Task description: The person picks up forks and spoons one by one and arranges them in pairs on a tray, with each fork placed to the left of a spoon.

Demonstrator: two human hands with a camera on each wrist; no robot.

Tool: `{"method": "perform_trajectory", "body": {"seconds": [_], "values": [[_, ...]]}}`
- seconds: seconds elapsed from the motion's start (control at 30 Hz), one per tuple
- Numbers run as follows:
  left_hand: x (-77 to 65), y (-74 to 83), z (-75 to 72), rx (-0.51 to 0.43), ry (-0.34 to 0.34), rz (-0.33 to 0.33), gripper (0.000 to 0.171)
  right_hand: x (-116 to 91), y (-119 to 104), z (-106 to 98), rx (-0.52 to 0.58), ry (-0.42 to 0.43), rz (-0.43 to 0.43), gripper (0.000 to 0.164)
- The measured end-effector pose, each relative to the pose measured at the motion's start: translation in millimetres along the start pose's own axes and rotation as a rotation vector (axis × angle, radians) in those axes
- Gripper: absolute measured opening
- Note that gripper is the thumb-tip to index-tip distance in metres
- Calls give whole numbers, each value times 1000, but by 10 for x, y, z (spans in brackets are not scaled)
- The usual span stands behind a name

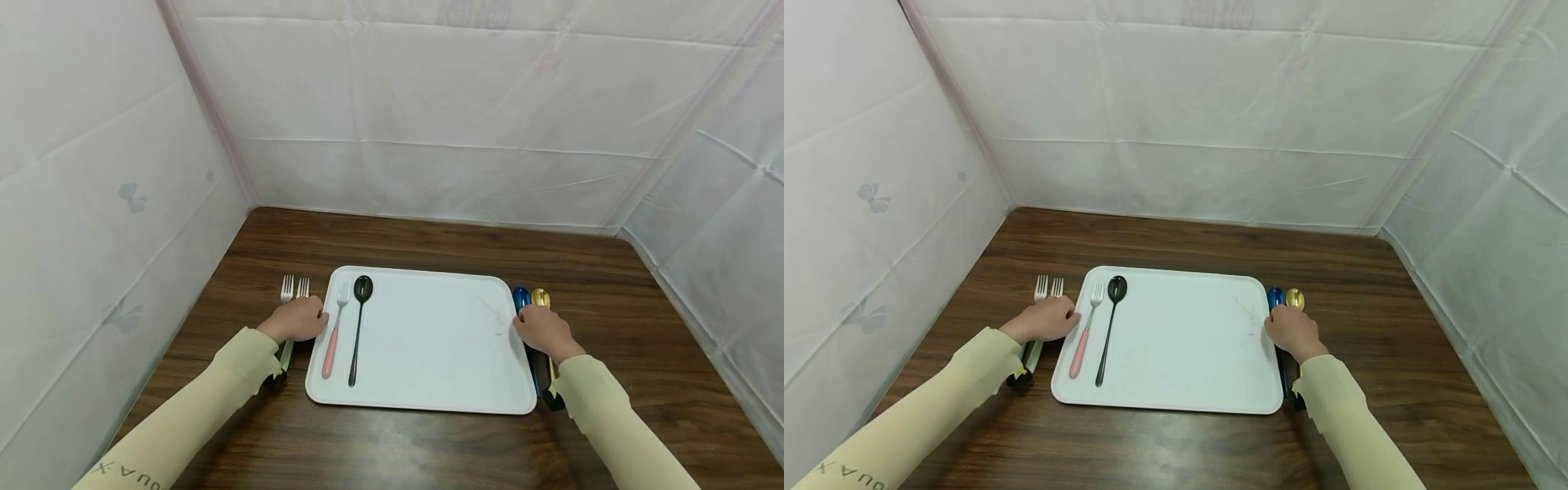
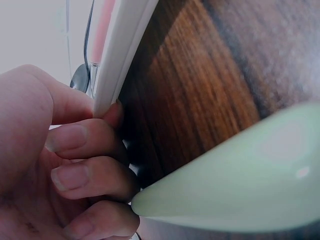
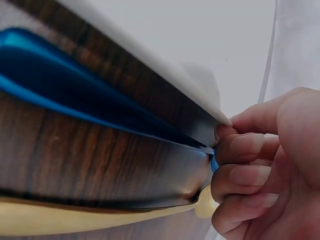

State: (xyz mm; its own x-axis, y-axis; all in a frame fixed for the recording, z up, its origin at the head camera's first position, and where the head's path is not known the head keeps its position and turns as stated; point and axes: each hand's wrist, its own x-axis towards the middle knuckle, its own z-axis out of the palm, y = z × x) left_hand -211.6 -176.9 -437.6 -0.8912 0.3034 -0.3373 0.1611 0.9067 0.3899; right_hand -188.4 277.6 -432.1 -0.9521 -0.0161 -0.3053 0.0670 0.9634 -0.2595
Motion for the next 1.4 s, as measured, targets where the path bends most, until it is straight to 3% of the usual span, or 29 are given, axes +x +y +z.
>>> {"method": "perform_trajectory", "body": {"seconds": [0.43,0.9,1.13,1.4], "values": [[3,45,-6,13,-3,-13,27,5,-14,-53,-47,-62,-13,27],[-61,12,-30,112,89,3,37,47,-75,-41,-66,-69,-16,27],[-192,-104,-188,136,108,-14,36,54,-128,-36,-59,-76,-14,28],[-353,-409,-369,172,132,-46,38,65,-169,-27,-53,-73,-27,28]]}}
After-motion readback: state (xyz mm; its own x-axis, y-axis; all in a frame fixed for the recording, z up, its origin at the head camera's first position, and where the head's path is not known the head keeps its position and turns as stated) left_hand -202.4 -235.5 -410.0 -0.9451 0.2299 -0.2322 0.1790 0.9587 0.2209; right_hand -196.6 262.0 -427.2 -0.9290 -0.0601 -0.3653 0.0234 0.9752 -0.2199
